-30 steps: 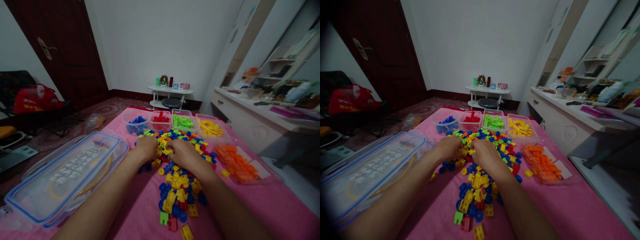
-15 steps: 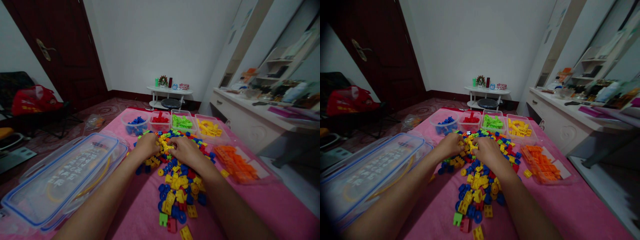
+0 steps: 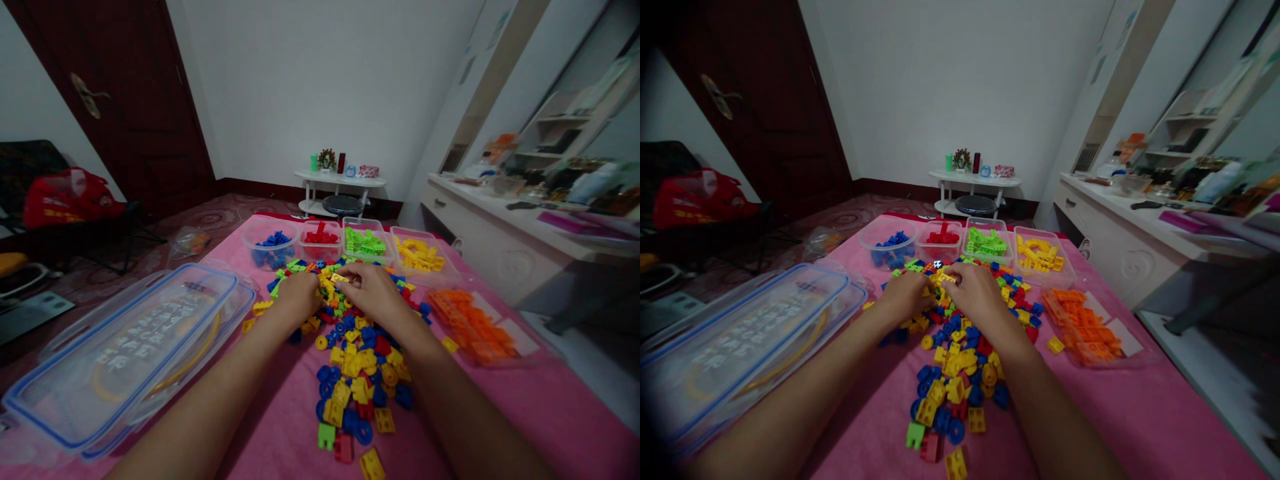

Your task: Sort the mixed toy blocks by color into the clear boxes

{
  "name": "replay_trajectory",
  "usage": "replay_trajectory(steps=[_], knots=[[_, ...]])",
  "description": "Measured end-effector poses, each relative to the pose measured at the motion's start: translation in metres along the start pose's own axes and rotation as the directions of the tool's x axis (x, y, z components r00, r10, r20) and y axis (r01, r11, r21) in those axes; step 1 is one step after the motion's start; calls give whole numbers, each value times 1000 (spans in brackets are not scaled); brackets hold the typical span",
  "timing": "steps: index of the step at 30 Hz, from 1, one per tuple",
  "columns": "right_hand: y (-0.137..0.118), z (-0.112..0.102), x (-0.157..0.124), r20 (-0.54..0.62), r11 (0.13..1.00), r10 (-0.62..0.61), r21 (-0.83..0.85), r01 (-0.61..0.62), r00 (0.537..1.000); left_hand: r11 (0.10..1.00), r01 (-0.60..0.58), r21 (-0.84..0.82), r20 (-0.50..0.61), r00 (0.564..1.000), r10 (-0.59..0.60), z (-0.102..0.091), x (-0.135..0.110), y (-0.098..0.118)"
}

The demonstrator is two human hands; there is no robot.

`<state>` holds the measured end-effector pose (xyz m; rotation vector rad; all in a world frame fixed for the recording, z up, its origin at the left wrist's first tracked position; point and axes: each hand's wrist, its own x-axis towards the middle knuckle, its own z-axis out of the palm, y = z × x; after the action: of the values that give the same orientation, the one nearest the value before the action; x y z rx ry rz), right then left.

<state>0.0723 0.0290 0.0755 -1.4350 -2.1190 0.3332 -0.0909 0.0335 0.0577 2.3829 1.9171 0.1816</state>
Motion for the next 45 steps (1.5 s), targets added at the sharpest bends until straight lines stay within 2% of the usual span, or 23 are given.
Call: replay_trajectory(steps=[2,4,6,7,8,9,11,12,14,15,16,18,20,23,29,31,34,36,39,45], knots=[[0,0,0,1,1000,10,2,-10,1000,999,27,23,-6,1000,-27,2,0,4],[0,0,0,-8,1000,13,13,-13,1000,998,42,-53,-23,999,-44,3,3,2],[1,0,0,-33,999,12,36,-11,999,968,46,-247,-34,998,-56,2,9,-4],[2,0,0,-47,998,16,61,-13,999,922,42,-386,-33,998,-59,2,12,-7],[3,1,0,-58,995,24,102,-18,998,841,41,-539,-20,998,-61,1,14,-10],[4,1,0,-62,986,37,162,-26,997,722,50,-690,8,998,-61,0,16,-12],[4,4,1,-37,937,84,342,-66,996,399,114,-910,105,994,-44,-3,17,-12],[4,5,1,-13,889,114,448,-96,993,228,160,-960,159,987,-22,-4,16,-11],[3,9,2,50,742,175,650,-165,983,-54,249,-967,247,968,32,-7,14,-7],[2,10,3,82,656,201,728,-196,976,-154,282,-947,276,959,57,-8,13,-5],[0,12,3,111,575,219,788,-220,969,-231,306,-924,296,952,76,-9,13,-3],[-3,14,3,161,460,227,851,-252,960,-326,345,-880,331,939,99,-8,13,0],[-6,16,2,189,425,213,866,-265,959,-379,378,-845,363,925,112,-7,12,4],[-8,20,1,183,435,210,862,-259,960,-442,413,-796,402,907,122,-4,12,9],[-4,24,3,61,456,270,871,-183,961,-589,435,-681,440,886,146,-5,12,13],[-6,21,3,66,411,307,891,-194,950,-634,410,-656,435,891,127,-6,12,11],[-11,18,1,148,280,329,928,-247,933,-684,371,-628,395,909,131,-6,12,10],[-14,18,0,205,205,312,939,-276,928,-696,368,-617,370,916,156,-7,11,12],[-17,20,1,263,139,307,938,-316,915,-692,365,-623,358,919,162,-9,7,17],[-15,24,0,262,123,341,940,-319,903,-654,254,-713,249,963,103,-16,-1,26]])
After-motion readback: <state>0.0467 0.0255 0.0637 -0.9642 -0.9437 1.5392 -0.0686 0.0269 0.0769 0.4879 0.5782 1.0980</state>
